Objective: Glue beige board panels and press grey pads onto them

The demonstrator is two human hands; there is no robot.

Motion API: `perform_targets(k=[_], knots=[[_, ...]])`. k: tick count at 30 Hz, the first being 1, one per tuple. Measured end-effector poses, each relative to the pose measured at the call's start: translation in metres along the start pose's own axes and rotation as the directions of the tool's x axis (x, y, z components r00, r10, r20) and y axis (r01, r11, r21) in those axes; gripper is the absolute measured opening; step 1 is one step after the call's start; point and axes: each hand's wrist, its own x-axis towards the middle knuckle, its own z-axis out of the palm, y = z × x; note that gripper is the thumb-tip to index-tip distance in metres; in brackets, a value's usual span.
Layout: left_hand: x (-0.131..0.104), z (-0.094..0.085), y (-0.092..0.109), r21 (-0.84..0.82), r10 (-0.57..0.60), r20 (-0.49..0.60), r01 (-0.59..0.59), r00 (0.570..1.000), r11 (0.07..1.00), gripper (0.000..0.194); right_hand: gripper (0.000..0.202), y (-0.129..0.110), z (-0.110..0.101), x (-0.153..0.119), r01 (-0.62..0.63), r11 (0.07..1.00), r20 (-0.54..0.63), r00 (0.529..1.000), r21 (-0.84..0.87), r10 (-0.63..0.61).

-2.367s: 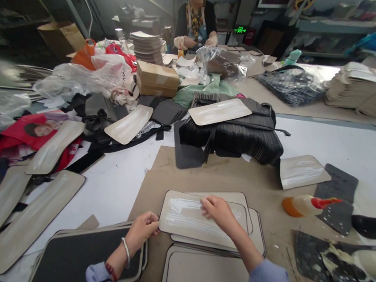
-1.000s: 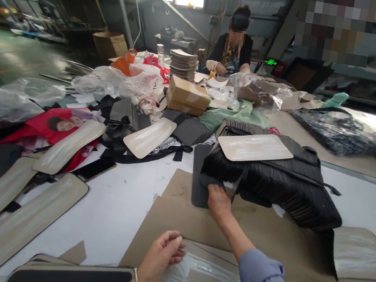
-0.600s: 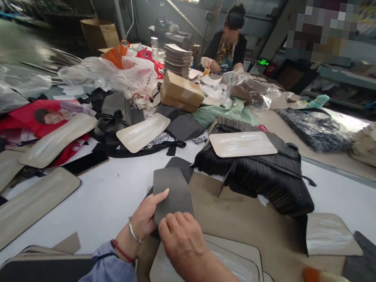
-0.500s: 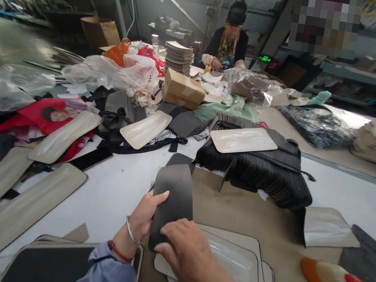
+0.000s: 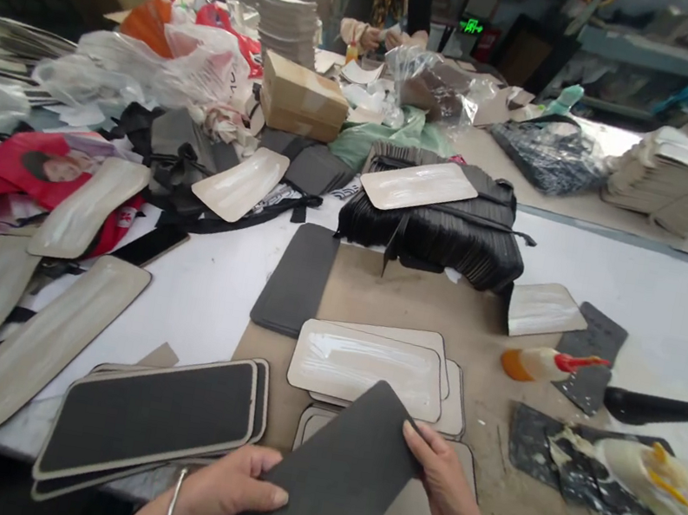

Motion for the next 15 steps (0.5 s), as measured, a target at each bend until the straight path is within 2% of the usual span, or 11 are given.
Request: perform_targets(k=[2, 4, 7, 9, 10, 11, 12, 14, 15], knots=[[-0.006, -0.004, -0.003, -0.023, 0.004, -0.078, -0.006, 0.997, 1.0, 0.027, 0.045, 0.02, -0.02, -0.006, -0.047, 0.998, -0.07, 0.997, -0.035, 0.045], [-0.009, -0.009, 0.006, -0.065, 0.032, -0.138, -0.042, 0.99, 0.997, 0.027, 0.045, 0.027, -0.034, -0.006, -0.032, 0.998, -0.139, 0.99, -0.047, 0.025], [-0.001, -0.017, 0.034, -0.094, 0.091, -0.221, -0.114, 0.971, 0.989, 0.031, 0.04, 0.018, -0.044, 0.003, 0.08, 0.986, -0.195, 0.975, -0.145, -0.108], [0.016, -0.022, 0.056, -0.035, 0.177, -0.326, -0.2, 0.928, 0.979, 0.033, 0.038, 0.005, -0.045, 0.012, 0.154, 0.945, -0.199, 0.956, -0.289, -0.217], [0.028, -0.025, 0.066, 0.037, 0.249, -0.398, -0.255, 0.883, 0.966, 0.032, 0.038, -0.001, -0.045, 0.017, 0.178, 0.909, -0.2, 0.943, -0.376, -0.267], [0.041, -0.028, 0.076, 0.146, 0.336, -0.472, -0.304, 0.815, 0.942, 0.03, 0.038, -0.006, -0.044, 0.022, 0.186, 0.864, -0.208, 0.927, -0.468, -0.312], [0.054, -0.03, 0.084, 0.281, 0.434, -0.533, -0.331, 0.727, 0.901, 0.029, 0.039, -0.009, -0.044, 0.027, 0.18, 0.809, -0.222, 0.908, -0.56, -0.355], [0.079, -0.034, 0.098, 0.552, 0.603, -0.573, -0.282, 0.556, 0.785, 0.028, 0.037, -0.011, -0.043, 0.039, 0.148, 0.684, -0.234, 0.871, -0.714, -0.433], [0.09, -0.036, 0.103, 0.655, 0.664, -0.562, -0.225, 0.494, 0.722, 0.029, 0.035, -0.01, -0.043, 0.045, 0.127, 0.621, -0.233, 0.854, -0.774, -0.465]])
